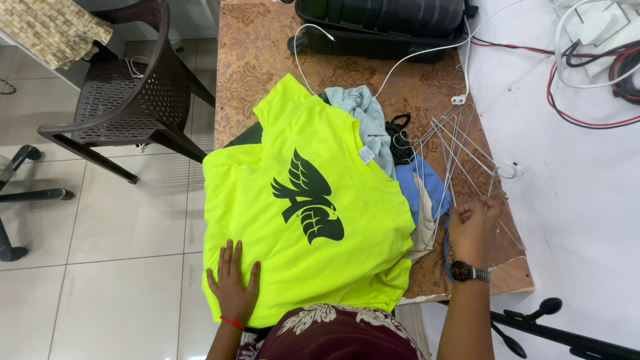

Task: The person buttons a striped shirt, places it on a hanger, and hangs it on a rack. Then the person places a black t-shirt and a neon yellow t-shirt on hangers and hangs them on the rack.

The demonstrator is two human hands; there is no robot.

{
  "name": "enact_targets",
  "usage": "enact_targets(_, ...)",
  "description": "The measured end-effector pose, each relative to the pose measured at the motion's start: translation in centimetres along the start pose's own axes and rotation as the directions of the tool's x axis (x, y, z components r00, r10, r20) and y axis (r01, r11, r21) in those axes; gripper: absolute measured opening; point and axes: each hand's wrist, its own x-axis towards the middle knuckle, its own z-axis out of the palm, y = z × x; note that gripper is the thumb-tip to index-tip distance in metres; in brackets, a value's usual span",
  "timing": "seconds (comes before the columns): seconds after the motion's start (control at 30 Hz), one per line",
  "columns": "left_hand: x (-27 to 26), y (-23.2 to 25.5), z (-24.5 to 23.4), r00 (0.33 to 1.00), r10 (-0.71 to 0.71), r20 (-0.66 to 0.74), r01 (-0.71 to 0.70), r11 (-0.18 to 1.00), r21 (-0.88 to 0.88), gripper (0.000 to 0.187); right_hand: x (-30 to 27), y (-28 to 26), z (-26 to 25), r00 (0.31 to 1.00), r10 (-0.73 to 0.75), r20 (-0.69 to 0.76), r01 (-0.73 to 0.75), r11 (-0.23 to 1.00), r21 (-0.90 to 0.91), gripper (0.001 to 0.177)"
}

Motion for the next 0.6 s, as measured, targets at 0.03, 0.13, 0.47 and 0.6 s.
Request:
enact_targets(0.03,0.1,0.0,0.0,1.000,0.003,-0.003,-0.003,1.000,0.003,0.065,0.3,-0.4,-0.6,1.000,-0.007,-0.019,0.008,0.999,0.031,0.018)
enact_targets(0.13,0.2,-0.3,-0.3,1.000,0.004,-0.003,-0.004,1.000,0.015,0.065,0.8,-1.0,-2.3,0.996,0.084,-0.001,-0.082,0.971,0.224,0.020)
enact_targets(0.47,-0.1,0.0,-0.1,1.000,-0.007,0.001,0.007,1.000,0.004,0.066,1.7,0.4,-1.7,0.991,0.122,0.054,-0.133,0.919,0.372,0.019)
enact_targets(0.6,0.0,-0.2,0.0,1.000,-0.004,0.009,0.004,1.000,0.001,0.066,1.7,1.5,-0.3,0.988,0.100,0.119,-0.145,0.861,0.487,0.020)
